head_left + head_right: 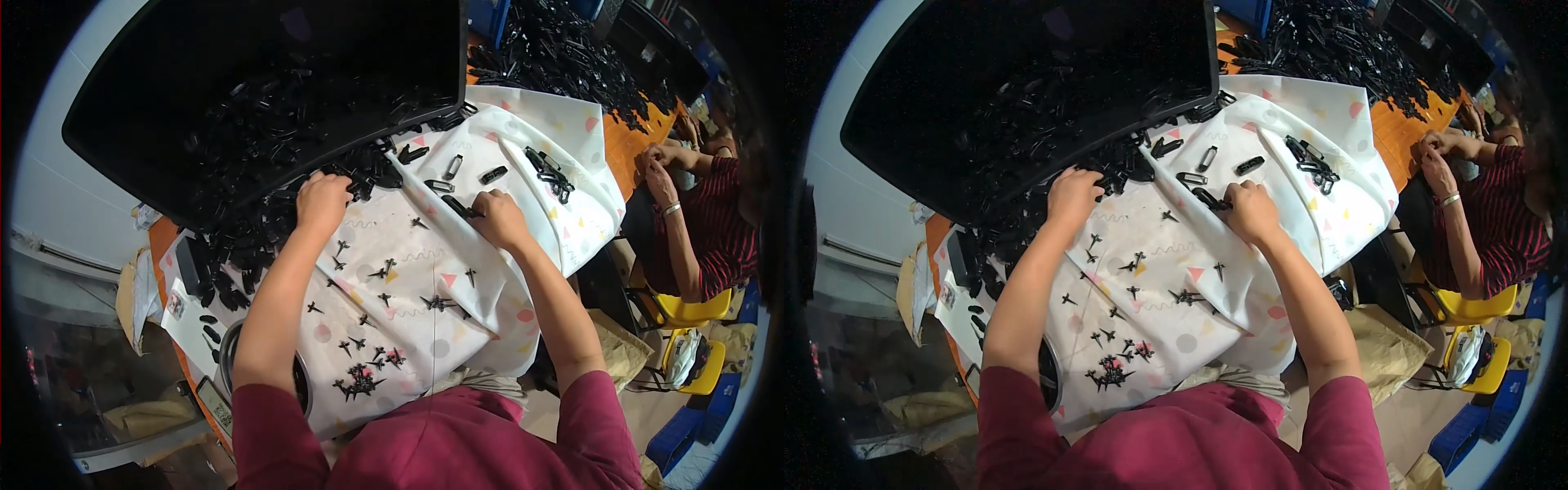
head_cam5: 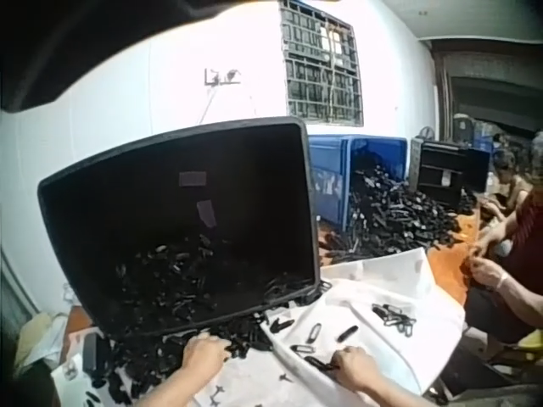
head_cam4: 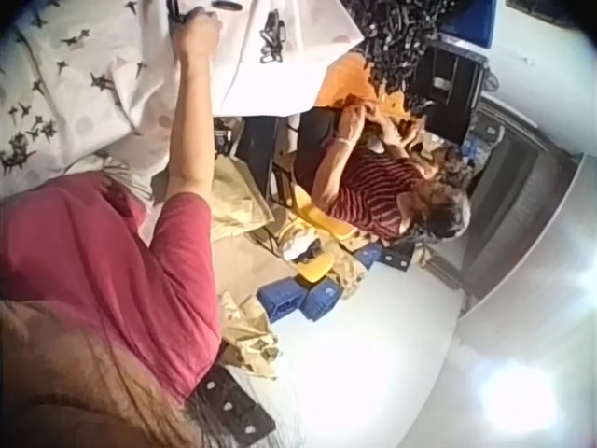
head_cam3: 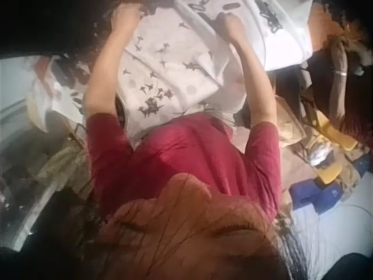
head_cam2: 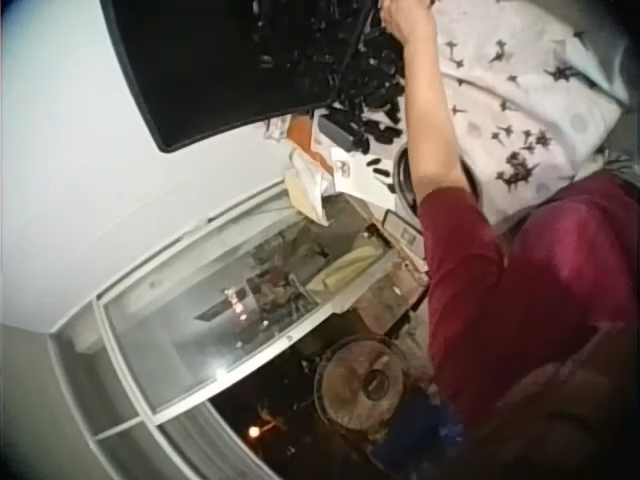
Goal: The person is manually assembling small black plastic components by hand at a workstation.
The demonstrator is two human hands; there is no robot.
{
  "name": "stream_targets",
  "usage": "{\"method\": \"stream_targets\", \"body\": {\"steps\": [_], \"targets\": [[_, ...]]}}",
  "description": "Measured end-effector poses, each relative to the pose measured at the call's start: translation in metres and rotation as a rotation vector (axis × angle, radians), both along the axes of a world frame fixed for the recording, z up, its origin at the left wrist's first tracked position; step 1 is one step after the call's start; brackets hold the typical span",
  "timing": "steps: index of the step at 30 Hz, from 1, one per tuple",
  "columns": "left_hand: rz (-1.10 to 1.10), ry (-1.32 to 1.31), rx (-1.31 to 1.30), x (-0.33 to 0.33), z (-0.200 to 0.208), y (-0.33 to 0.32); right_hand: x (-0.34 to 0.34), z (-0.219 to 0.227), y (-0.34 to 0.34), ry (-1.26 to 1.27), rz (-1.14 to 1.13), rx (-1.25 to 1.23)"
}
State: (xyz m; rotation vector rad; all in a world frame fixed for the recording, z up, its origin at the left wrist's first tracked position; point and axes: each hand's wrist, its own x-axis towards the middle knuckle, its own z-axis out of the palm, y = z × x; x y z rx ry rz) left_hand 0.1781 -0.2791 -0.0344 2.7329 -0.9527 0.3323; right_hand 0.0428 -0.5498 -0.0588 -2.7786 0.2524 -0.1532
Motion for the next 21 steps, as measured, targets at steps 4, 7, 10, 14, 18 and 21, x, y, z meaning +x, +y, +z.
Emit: {"method": "stream_targets", "body": {"steps": [4,7,10,14,18,21], "targets": [[0.189,0.776,-0.898,-0.042,0.015,0.007,-0.010,0.021,0.016,-0.185,-0.126,0.184],[-0.017,0.807,-1.219,-0.089,0.027,0.002,-0.020,0.075,0.078,-0.338,-0.011,0.890],[-0.145,0.929,-1.370,-0.127,0.047,-0.013,-0.032,0.087,0.120,-0.417,0.187,0.926],[-0.153,1.040,-1.415,-0.142,0.061,-0.006,-0.051,0.094,0.121,-0.406,0.263,1.116],[-0.187,0.994,-1.408,-0.151,0.070,-0.004,-0.065,0.106,0.124,-0.398,0.125,1.266],[-0.228,0.920,-1.289,-0.155,0.074,-0.003,-0.066,0.109,0.107,-0.629,0.354,0.589]]}}
